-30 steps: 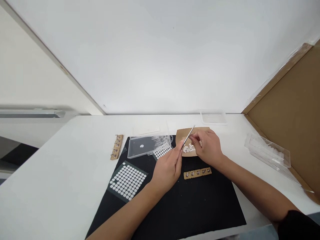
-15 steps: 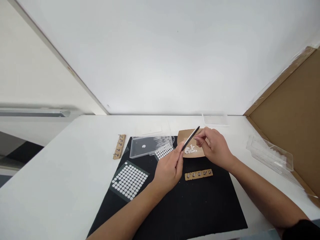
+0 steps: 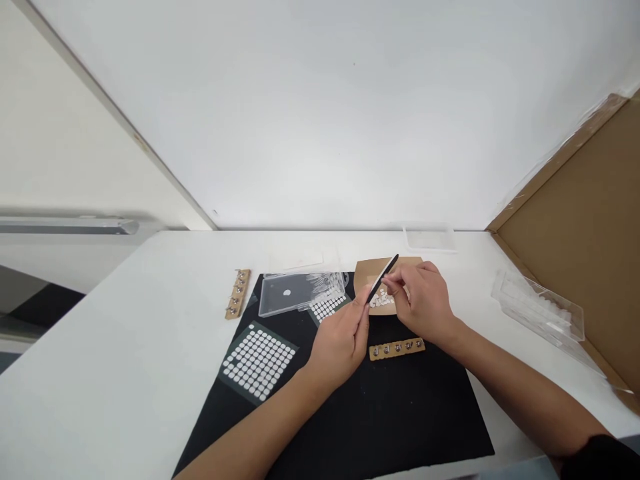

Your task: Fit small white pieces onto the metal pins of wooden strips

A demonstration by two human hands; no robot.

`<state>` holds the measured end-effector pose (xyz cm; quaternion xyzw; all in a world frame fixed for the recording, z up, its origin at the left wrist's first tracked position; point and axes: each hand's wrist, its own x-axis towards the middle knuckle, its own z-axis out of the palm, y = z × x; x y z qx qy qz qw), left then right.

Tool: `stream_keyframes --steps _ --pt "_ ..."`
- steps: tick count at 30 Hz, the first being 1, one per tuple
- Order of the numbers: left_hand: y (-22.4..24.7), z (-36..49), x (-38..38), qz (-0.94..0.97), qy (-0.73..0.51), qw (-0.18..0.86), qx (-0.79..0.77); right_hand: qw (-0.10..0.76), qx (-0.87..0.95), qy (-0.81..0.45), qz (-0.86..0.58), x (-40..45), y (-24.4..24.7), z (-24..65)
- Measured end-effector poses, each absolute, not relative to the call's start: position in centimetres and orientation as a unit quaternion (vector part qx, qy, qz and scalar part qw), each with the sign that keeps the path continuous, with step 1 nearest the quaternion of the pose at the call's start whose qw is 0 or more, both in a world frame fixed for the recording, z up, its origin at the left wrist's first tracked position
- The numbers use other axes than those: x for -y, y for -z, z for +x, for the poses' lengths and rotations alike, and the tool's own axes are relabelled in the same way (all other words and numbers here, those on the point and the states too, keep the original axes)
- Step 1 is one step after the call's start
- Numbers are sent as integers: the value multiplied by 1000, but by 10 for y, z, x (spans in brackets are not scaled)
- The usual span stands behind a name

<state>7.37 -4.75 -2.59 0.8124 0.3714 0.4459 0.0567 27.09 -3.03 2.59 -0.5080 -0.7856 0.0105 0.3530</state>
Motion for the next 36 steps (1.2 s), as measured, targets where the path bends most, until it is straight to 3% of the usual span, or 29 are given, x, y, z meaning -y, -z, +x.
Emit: stream_keyframes --steps 23,36 --pt "28 74 41 813 -425 10 -399 346 811 42 -470 23 -15 261" --pt "24 72 40 818 -424 -14 -388 357 774 13 -523 26 -20 262"
